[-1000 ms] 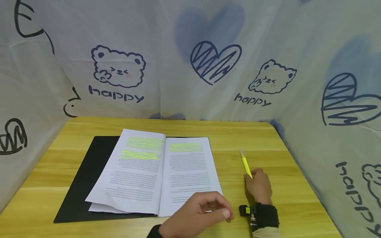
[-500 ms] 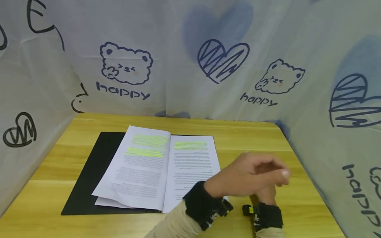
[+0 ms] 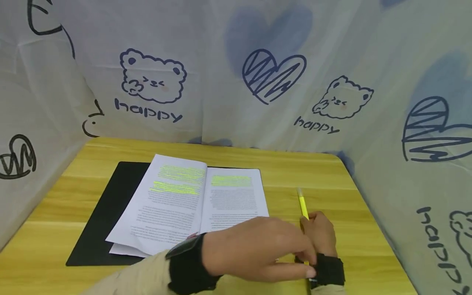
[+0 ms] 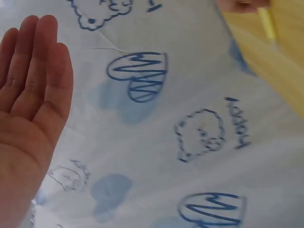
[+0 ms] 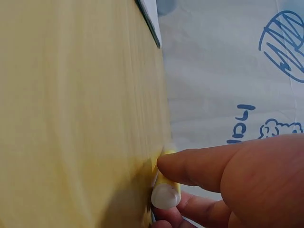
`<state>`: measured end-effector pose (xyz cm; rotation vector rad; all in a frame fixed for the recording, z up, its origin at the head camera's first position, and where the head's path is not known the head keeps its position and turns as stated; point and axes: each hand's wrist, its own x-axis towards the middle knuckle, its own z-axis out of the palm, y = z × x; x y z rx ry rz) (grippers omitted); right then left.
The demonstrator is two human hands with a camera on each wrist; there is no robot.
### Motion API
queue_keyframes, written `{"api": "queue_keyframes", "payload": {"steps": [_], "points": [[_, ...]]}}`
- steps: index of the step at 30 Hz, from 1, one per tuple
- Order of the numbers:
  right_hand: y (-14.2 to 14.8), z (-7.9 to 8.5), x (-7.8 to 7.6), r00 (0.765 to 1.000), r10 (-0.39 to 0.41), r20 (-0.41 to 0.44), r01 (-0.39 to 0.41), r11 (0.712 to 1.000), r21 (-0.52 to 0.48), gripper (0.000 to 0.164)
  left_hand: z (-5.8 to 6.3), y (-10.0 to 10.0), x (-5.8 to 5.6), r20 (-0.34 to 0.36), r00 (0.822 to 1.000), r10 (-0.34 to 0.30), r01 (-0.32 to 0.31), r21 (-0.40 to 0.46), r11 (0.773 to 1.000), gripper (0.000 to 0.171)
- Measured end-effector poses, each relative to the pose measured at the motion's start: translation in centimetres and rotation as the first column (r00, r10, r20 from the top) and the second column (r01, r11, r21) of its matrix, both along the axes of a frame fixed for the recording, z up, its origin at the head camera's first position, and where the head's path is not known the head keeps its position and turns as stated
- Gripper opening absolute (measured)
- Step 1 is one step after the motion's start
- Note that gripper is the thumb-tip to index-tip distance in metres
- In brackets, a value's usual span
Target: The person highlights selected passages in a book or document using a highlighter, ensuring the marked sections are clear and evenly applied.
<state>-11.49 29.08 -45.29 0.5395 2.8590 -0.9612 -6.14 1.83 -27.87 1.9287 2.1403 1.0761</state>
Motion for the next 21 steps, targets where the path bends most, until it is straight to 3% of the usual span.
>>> {"api": "queue_keyframes", "payload": {"steps": [2,5,7,10,12,13,15,17,18,19,20,21], "points": [[-0.1,-0.1,0.0,1.0,-0.001,0.002,0.001,1.0,-0.004,0.043,-1.4,-2.4,0.9,0.024,0.997,0.068,-0.068,0.012,0.998,0.017],[-0.3,-0.3,-0.1,1.0,0.001,-0.003,-0.001,1.0,-0.006,0.042,-3.4,-5.8,2.2,0.153,0.976,0.154,-0.16,0.03,0.987,0.018],[-0.5,-0.4,-0.1,1.0,0.002,-0.007,-0.002,1.0,-0.019,0.041,-4.9,-7.7,3.0,0.272,0.944,0.187,-0.214,0.073,0.974,0.014],[-0.8,-0.2,-0.1,1.0,0.009,-0.019,-0.01,0.999,-0.035,0.039,-7.5,-10.1,4.0,0.461,0.869,0.181,-0.286,0.168,0.943,0.016],[-1.1,-0.1,0.0,1.0,0.017,-0.025,-0.019,0.998,-0.052,0.038,-9.4,-11.8,4.6,0.58,0.802,0.145,-0.323,0.215,0.922,0.022],[-1.3,0.0,0.1,0.999,0.021,-0.03,-0.023,0.998,-0.058,0.038,-10.3,-12.7,4.9,0.648,0.751,0.124,-0.339,0.218,0.915,0.024],[-1.6,0.2,0.2,0.998,0.033,-0.044,-0.036,0.997,-0.07,0.037,-12.0,-14.4,5.4,0.788,0.613,0.064,-0.376,0.22,0.9,0.027],[-1.8,0.5,0.3,0.997,0.043,-0.062,-0.047,0.996,-0.074,0.037,-13.6,-15.6,5.5,0.871,0.49,-0.01,-0.413,0.243,0.878,0.031],[-1.9,0.6,0.3,0.996,0.048,-0.075,-0.054,0.996,-0.077,0.037,-14.2,-16.0,5.4,0.897,0.438,-0.053,-0.428,0.26,0.865,0.034],[-1.9,0.7,0.3,0.995,0.053,-0.088,-0.06,0.995,-0.079,0.038,-14.6,-16.2,5.2,0.915,0.395,-0.088,-0.443,0.273,0.854,0.036],[-1.8,0.8,0.3,0.993,0.057,-0.1,-0.066,0.994,-0.089,0.038,-15.0,-16.2,4.9,0.921,0.37,-0.119,-0.454,0.291,0.842,0.037],[-1.8,0.9,0.3,0.992,0.06,-0.115,-0.072,0.992,-0.102,0.038,-15.3,-15.9,4.5,0.921,0.363,-0.145,-0.459,0.312,0.832,0.039]]}}
